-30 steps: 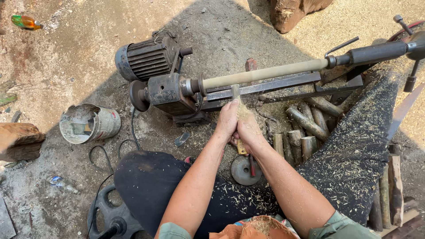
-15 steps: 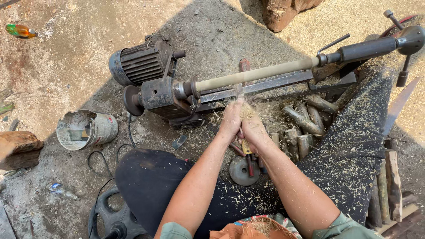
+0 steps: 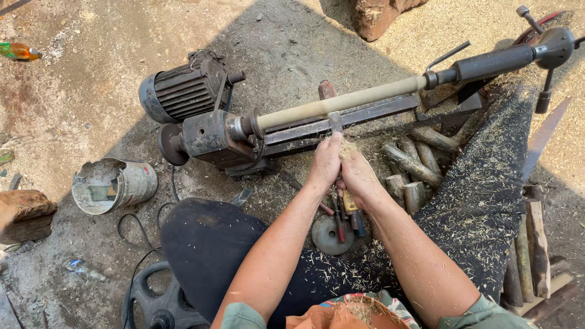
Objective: The person operates a wood lathe to shape a cylindrical wooden rod. They use a chisel to shave the spinning wood, then sand the surface with sandpaper. The person removes the finished rod, inspects it, and mounts a new piece of wood onto the lathe to begin shaping it.
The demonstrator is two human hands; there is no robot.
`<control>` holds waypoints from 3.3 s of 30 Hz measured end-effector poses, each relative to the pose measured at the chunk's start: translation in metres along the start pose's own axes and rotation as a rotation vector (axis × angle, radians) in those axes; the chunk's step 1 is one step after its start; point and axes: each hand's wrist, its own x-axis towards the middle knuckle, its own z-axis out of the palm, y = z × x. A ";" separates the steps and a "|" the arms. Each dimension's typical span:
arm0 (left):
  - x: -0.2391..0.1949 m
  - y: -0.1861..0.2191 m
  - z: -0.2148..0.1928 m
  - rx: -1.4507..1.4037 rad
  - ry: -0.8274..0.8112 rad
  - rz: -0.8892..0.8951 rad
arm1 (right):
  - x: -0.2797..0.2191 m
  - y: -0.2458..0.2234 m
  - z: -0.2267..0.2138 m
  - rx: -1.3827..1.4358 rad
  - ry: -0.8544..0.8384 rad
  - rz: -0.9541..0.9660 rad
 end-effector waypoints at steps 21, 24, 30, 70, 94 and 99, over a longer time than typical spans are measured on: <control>0.001 0.016 0.048 -0.103 -0.086 -0.122 | 0.009 0.001 -0.054 0.037 0.016 0.022; 0.001 0.021 0.060 -0.146 -0.131 -0.104 | 0.009 -0.003 -0.067 0.051 0.078 0.067; -0.003 0.047 0.079 -0.127 -0.208 -0.228 | 0.001 -0.024 -0.084 0.015 0.046 0.045; 0.006 0.034 0.079 -0.246 -0.155 -0.161 | -0.008 -0.042 -0.070 -0.069 0.050 0.101; -0.013 0.036 0.006 -0.267 -0.077 -0.222 | 0.009 -0.004 -0.011 -0.021 -0.005 0.048; -0.011 0.027 -0.007 -0.259 -0.053 -0.160 | 0.011 0.000 0.003 -0.057 -0.007 0.056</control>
